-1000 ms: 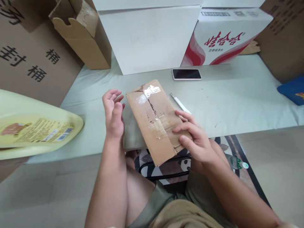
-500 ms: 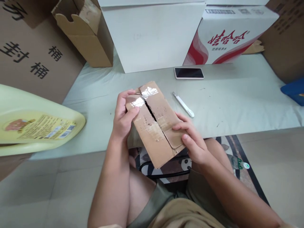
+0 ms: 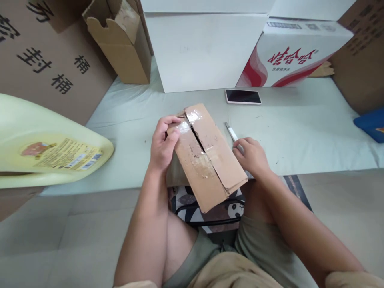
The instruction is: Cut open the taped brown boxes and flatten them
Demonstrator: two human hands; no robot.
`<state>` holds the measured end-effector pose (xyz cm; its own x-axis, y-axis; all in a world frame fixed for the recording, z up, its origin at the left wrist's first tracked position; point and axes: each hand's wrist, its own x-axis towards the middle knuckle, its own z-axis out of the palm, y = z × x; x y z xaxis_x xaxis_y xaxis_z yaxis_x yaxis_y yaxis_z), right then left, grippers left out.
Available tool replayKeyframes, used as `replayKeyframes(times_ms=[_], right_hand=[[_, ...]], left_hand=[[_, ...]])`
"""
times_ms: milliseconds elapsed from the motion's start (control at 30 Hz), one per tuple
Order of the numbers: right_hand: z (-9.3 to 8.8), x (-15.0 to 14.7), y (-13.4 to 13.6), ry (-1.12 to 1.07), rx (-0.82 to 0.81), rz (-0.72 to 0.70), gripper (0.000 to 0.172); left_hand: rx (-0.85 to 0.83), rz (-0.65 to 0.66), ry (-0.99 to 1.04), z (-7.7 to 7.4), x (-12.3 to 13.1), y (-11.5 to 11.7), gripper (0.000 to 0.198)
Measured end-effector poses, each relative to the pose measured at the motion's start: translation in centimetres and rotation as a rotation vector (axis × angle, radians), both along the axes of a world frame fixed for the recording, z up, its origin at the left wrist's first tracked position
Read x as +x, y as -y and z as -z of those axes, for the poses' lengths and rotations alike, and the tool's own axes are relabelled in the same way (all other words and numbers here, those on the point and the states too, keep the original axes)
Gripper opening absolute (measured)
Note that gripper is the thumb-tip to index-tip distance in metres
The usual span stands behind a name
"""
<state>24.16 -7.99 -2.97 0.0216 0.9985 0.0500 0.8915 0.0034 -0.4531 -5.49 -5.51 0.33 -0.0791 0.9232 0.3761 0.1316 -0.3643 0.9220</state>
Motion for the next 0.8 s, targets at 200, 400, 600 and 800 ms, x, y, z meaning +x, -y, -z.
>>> replayKeyframes(times_ms=[200,400,600,800], right_hand=[[-3.0,-0.6,1.1,-0.423,0.008,0.024,0.030],[-10.2,-4.4,3.1,-0.924,0.188,-0.236,0.025],[-12.1,-6.2,2.2,-1.035,0.239,-0.244,0.046],[-12.7,-8.2,2.2,-1.111,0.285,-0.202,0.032]], left_hand=[[-0.016,0.008,-0.010,-0.2,0.1,0.3,0.032],[-0.003,0.003,-0.020,-0.4,0.6,0.3,0.035],[0.020,0.000,-0.036,-0.2,0.9,0.3,0.033],[0.015,0.009,-0.042,-0.2,0.8,0.4,0.028]])
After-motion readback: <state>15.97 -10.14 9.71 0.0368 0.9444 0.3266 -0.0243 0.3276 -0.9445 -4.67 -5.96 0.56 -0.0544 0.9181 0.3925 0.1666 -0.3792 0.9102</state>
